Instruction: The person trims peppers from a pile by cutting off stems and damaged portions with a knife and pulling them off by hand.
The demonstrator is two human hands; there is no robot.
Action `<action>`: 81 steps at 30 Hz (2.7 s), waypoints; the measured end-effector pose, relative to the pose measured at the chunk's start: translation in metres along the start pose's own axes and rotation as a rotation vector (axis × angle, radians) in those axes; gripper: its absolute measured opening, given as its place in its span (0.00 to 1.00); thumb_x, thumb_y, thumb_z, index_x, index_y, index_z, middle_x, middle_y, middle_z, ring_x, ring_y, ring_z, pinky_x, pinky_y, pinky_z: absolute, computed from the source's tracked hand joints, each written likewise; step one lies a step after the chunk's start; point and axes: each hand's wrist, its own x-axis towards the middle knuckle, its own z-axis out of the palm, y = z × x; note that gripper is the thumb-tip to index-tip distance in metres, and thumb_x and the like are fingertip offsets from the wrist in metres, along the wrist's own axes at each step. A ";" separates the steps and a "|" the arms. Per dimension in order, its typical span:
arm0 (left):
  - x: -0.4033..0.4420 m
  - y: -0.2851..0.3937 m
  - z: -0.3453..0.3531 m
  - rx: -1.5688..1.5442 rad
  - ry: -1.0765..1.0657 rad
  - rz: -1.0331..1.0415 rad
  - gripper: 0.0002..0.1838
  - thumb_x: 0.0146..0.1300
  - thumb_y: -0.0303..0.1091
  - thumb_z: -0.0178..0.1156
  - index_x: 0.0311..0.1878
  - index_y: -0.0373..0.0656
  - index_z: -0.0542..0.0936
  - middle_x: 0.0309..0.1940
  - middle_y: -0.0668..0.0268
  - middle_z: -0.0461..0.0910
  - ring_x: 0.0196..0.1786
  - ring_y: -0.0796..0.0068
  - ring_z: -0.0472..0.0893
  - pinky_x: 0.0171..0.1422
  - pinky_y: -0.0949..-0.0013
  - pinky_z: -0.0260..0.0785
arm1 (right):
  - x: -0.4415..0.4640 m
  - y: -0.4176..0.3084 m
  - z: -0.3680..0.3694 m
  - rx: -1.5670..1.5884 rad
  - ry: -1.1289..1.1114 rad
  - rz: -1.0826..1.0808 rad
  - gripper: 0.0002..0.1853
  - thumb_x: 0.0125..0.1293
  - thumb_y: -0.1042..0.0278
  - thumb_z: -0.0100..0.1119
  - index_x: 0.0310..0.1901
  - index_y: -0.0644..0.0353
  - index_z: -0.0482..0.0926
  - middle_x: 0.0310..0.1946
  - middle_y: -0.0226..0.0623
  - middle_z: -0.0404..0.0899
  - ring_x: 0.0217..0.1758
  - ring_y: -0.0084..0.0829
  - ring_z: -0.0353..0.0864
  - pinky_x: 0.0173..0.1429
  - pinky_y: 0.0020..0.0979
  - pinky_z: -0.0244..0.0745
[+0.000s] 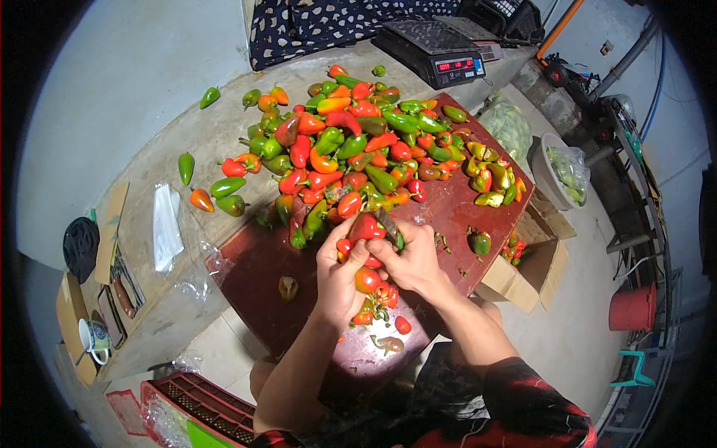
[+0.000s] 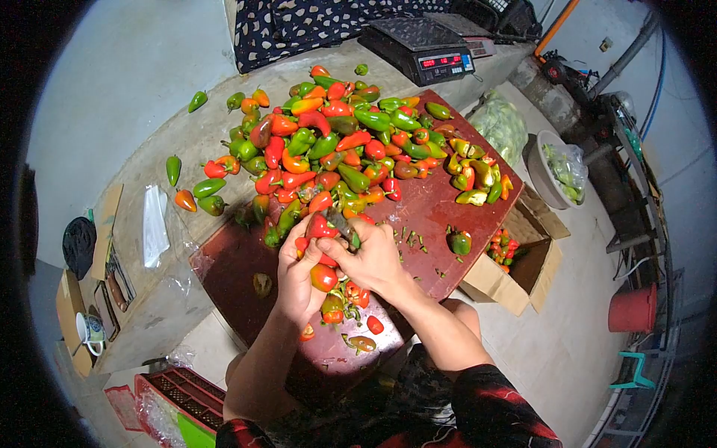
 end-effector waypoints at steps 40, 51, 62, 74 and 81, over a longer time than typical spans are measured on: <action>0.018 0.042 -0.034 -0.148 -0.021 -0.044 0.19 0.72 0.30 0.53 0.65 0.48 0.72 0.58 0.53 0.76 0.49 0.57 0.83 0.30 0.67 0.79 | 0.045 0.058 -0.066 -0.348 -0.311 0.158 0.20 0.55 0.76 0.70 0.51 0.67 0.79 0.31 0.38 0.81 0.34 0.30 0.79 0.44 0.35 0.76; 0.019 0.031 -0.019 0.514 0.017 -0.166 0.17 0.72 0.34 0.56 0.59 0.38 0.75 0.46 0.60 0.82 0.40 0.72 0.84 0.34 0.70 0.79 | 0.019 0.008 -0.057 0.298 -0.314 0.036 0.21 0.59 0.82 0.69 0.55 0.65 0.81 0.27 0.20 0.74 0.32 0.13 0.70 0.37 0.20 0.67; 0.016 0.038 -0.014 0.665 -0.119 -0.227 0.17 0.69 0.35 0.62 0.56 0.36 0.78 0.39 0.65 0.81 0.38 0.76 0.82 0.32 0.72 0.80 | 0.012 0.009 -0.052 0.248 -0.344 -0.072 0.11 0.59 0.80 0.70 0.40 0.62 0.76 0.27 0.20 0.73 0.32 0.14 0.70 0.37 0.22 0.68; 0.021 0.033 -0.026 0.772 -0.178 -0.201 0.20 0.69 0.35 0.63 0.58 0.30 0.79 0.37 0.65 0.83 0.37 0.82 0.81 0.41 0.75 0.75 | 0.010 0.007 -0.055 0.338 -0.318 -0.069 0.13 0.59 0.77 0.72 0.44 0.62 0.79 0.29 0.23 0.78 0.32 0.15 0.72 0.38 0.22 0.70; 0.017 0.035 -0.020 0.713 -0.134 -0.259 0.19 0.71 0.35 0.60 0.59 0.31 0.78 0.40 0.62 0.83 0.37 0.77 0.82 0.36 0.73 0.78 | 0.009 -0.001 -0.058 0.352 -0.252 0.005 0.14 0.60 0.72 0.71 0.42 0.59 0.75 0.30 0.23 0.76 0.37 0.16 0.73 0.42 0.22 0.71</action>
